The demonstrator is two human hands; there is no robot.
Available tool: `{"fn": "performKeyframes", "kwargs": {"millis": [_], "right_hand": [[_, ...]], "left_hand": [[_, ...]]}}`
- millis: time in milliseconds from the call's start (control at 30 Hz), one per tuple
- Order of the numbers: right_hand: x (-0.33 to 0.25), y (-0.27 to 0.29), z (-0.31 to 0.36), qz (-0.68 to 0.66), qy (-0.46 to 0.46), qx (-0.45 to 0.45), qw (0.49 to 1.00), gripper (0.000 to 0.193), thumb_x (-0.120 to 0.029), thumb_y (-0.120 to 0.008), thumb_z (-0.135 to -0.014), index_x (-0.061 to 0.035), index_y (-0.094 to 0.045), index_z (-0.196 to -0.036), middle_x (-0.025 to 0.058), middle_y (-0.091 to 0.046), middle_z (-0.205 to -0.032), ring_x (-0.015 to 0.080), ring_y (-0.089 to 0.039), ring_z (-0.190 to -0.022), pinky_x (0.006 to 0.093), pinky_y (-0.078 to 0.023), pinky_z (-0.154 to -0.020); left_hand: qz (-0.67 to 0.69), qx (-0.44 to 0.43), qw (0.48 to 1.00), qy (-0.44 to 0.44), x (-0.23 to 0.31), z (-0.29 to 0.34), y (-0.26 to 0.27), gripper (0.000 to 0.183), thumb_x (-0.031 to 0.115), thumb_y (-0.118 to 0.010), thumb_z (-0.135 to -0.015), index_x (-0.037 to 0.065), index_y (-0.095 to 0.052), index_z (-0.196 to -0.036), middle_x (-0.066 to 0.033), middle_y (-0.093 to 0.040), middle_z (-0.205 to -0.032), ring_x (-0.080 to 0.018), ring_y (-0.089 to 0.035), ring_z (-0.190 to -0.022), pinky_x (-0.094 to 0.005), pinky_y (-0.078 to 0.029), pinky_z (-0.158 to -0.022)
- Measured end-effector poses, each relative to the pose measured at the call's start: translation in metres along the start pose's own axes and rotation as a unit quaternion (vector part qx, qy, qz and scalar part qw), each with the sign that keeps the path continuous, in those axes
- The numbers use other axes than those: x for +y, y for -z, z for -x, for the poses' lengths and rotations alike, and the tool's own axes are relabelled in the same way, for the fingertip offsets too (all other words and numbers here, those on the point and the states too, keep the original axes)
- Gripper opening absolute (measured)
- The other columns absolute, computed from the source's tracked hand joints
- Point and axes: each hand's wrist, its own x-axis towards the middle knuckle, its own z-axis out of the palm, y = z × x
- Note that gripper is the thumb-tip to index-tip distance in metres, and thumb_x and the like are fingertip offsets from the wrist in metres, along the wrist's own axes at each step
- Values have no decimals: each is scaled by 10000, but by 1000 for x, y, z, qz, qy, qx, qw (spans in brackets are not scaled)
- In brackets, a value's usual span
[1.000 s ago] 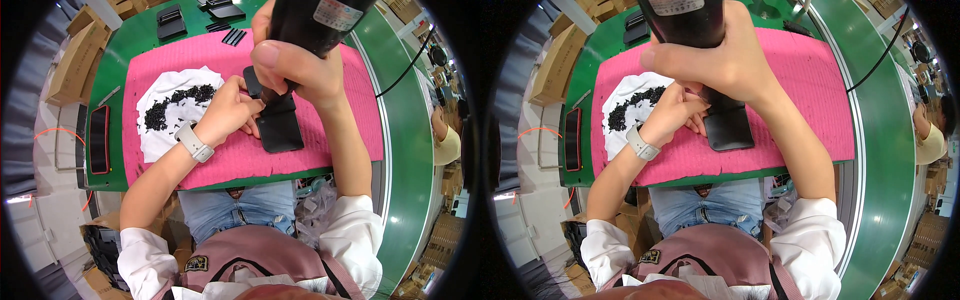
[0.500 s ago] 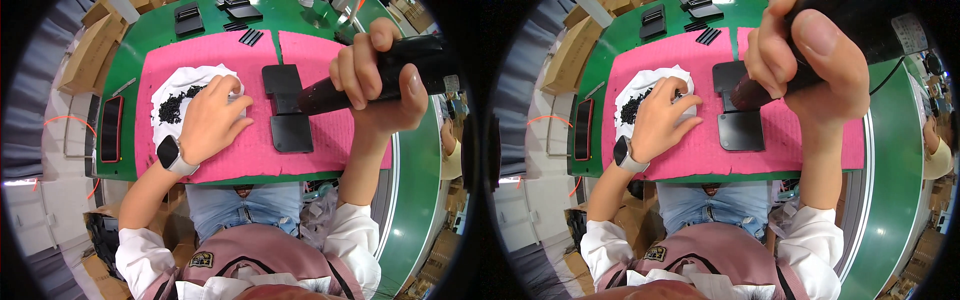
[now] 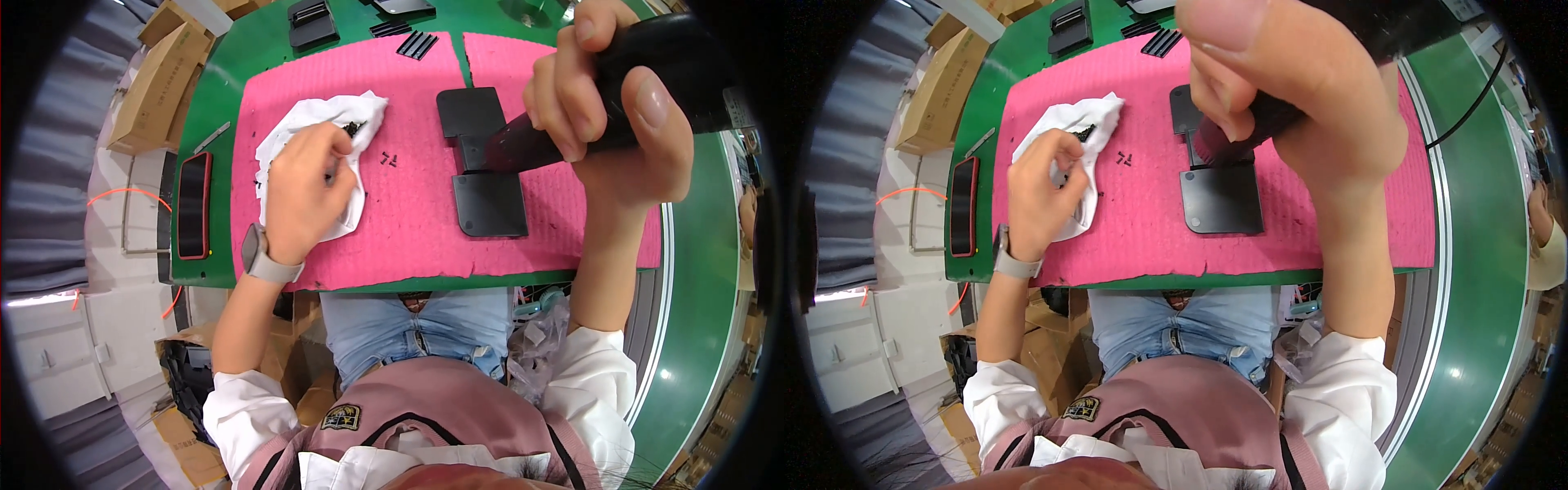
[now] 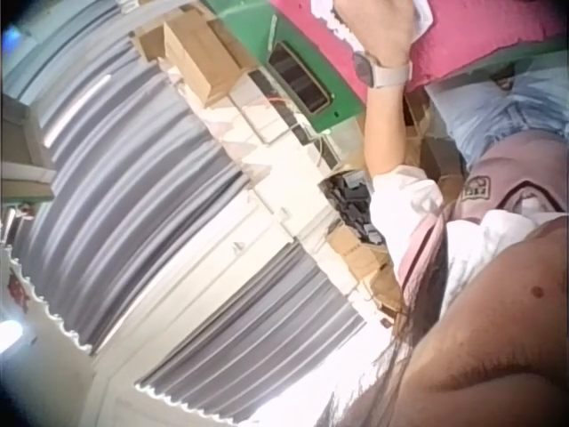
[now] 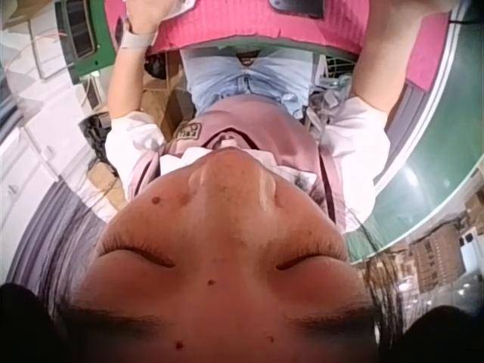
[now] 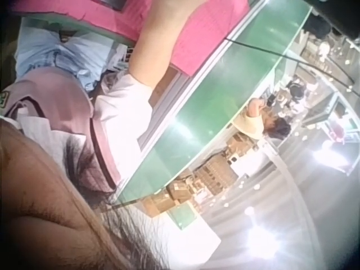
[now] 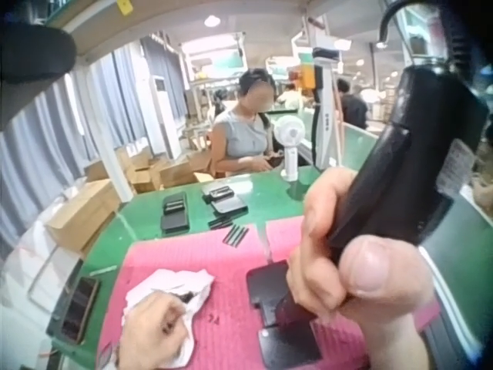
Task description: Assemble small plastic components by aligning them and driving screws with an electric screwdriver at a manufacturing workbench.
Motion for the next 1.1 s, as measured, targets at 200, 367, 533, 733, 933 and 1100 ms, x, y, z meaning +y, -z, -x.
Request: {"fn": "performKeyframes", "kwargs": {"millis": [200, 367, 533, 733, 933, 1100], "right_hand": [[5, 10, -1, 8, 7, 25, 1000, 388, -161, -681, -688, 36, -453, -933, 104, -508, -567, 158, -458, -424, 273, -388, -388], [5, -13, 1, -7, -13, 93, 996, 408, -162, -689, -681, 34, -444, -941, 98, -497, -557, 154, -453, -421, 274, -386, -385], [4, 14, 1, 166, -1, -71, 983, 411, -340, -515, -833, -12, -447, -1070, -15, -426, -613, 72, -384, -449, 235, -338, -527], [5, 7, 0, 44, -22, 37, 998, 415, -166, -702, -684, 32, -445, -944, 97, -497, -558, 150, -451, -421, 272, -386, -385], [4, -10, 1, 30, -31, 64, 997, 412, -158, -710, -684, 31, -452, -943, 95, -500, -563, 149, -456, -421, 273, -389, -382], [5, 9, -4, 69, -22, 34, 997, 393, -160, -709, -691, 28, -460, -930, 92, -502, -560, 152, -456, -415, 275, -388, -378]], "left_hand": [[-5, 10, 993, 119, -26, 13, 23, 144, -48, -544, -663, 19, -626, -762, -63, -532, -677, -173, -471, -546, -278, -374, -507], [8, 24, 994, 108, -19, 12, 19, 148, -21, -606, -677, 11, -654, -813, -105, -542, -856, -218, -530, -709, -307, -418, -595], [0, -47, 983, -178, 6, 2, 24, 228, 55, -670, -648, 75, -631, -872, -82, -575, -935, -271, -551, -910, -379, -430, -763], [-124, -130, 969, -170, 2, 13, 17, 205, 59, -705, -639, 52, -627, -828, -42, -574, -767, -231, -543, -780, -360, -385, -695], [-41, -66, 994, -74, 1, 21, 18, 146, -8, -642, -699, 62, -569, -805, -49, -539, -716, -208, -513, -676, -335, -406, -654], [11, 45, 992, 116, -27, 34, 34, 124, -37, -616, -717, 9, -577, -826, -69, -549, -726, -154, -543, -629, -271, -418, -580]]}}
